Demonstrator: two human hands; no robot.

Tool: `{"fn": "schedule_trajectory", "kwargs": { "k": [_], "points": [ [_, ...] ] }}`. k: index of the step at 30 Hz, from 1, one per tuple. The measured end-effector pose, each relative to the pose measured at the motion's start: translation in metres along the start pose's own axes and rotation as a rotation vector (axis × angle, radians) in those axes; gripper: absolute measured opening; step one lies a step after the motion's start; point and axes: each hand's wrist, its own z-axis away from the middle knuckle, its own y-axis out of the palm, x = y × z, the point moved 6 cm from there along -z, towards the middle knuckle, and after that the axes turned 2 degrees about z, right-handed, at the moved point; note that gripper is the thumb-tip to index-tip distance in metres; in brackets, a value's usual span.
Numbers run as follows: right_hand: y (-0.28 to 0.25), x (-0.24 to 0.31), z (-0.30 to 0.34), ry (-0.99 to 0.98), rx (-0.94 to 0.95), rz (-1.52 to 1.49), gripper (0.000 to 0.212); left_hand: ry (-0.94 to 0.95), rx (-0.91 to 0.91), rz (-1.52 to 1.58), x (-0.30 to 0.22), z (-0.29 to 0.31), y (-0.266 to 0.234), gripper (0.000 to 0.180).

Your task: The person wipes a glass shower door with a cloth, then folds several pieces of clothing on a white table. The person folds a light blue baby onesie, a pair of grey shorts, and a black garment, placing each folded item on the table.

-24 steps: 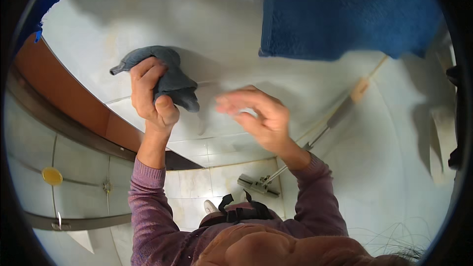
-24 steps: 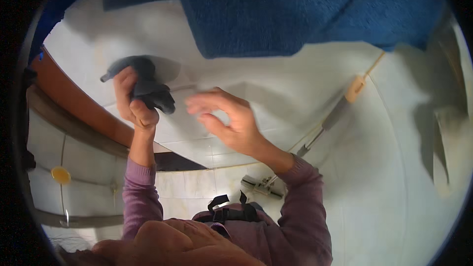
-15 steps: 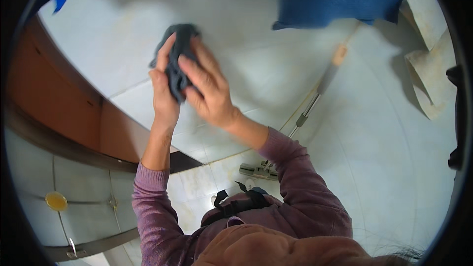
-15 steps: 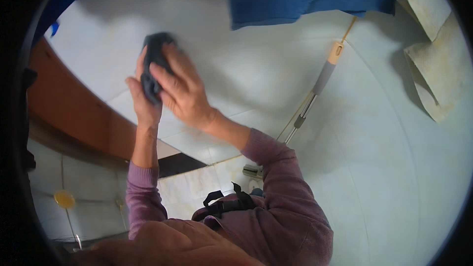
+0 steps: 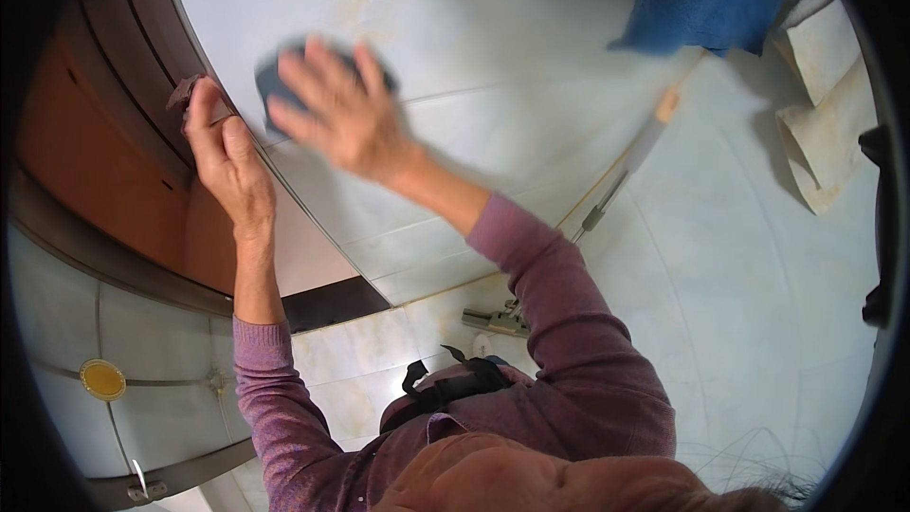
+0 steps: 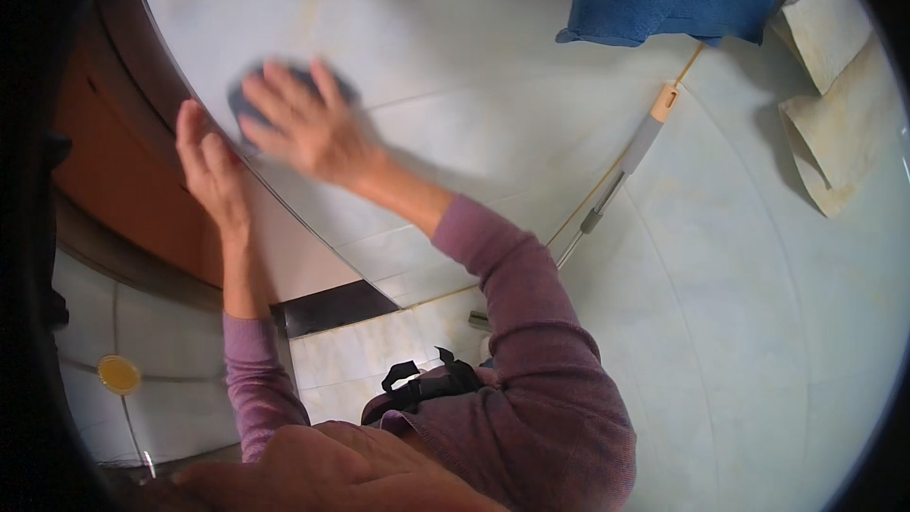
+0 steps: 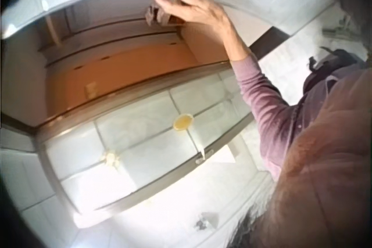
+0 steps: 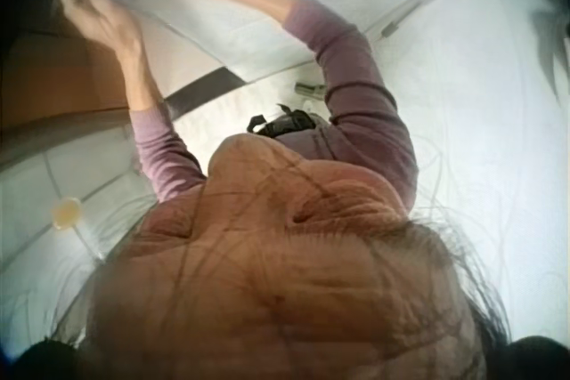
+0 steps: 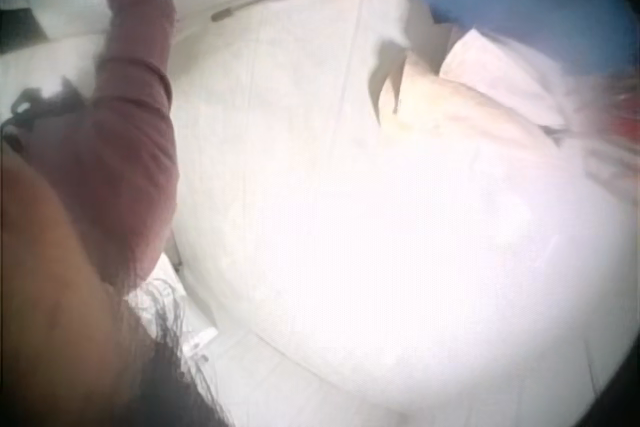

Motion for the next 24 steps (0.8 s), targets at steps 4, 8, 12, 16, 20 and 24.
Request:
{"fn": "schedule_trajectory", "kwargs": {
  "k": [4, 8, 12, 16, 20, 24],
  "points": [
    [0.001, 0.024, 0.048, -0.131, 0.033, -0.042, 0.03, -0.264, 0.127, 0.099, 0.046, 0.031, 0.014, 0.063],
    [-0.02, -0.02, 0.011, -0.155, -0.053, 0.024, 0.037, -0.211, 0.058, 0.043, 0.059, 0.036, 0.019, 0.073],
    [-0.047, -0.078, -0.062, -0.229, -0.3, 0.079, 0.036, -0.16, 0.002, 0.054, 0.06, 0.036, 0.019, 0.077],
    [-0.067, -0.097, -0.073, -0.182, -0.415, 0.322, 0.039, -0.117, 0.029, 0.04, 0.058, 0.036, 0.018, 0.076],
    [-0.076, -0.114, -0.015, 0.127, -0.436, 0.292, 0.041, -0.118, 0.029, 0.087, 0.058, 0.036, 0.02, 0.074],
    [-0.078, -0.109, 0.082, 0.385, -0.344, 0.361, 0.052, -0.143, 0.02, 0.117, 0.06, 0.037, 0.021, 0.074]
  ]
}}
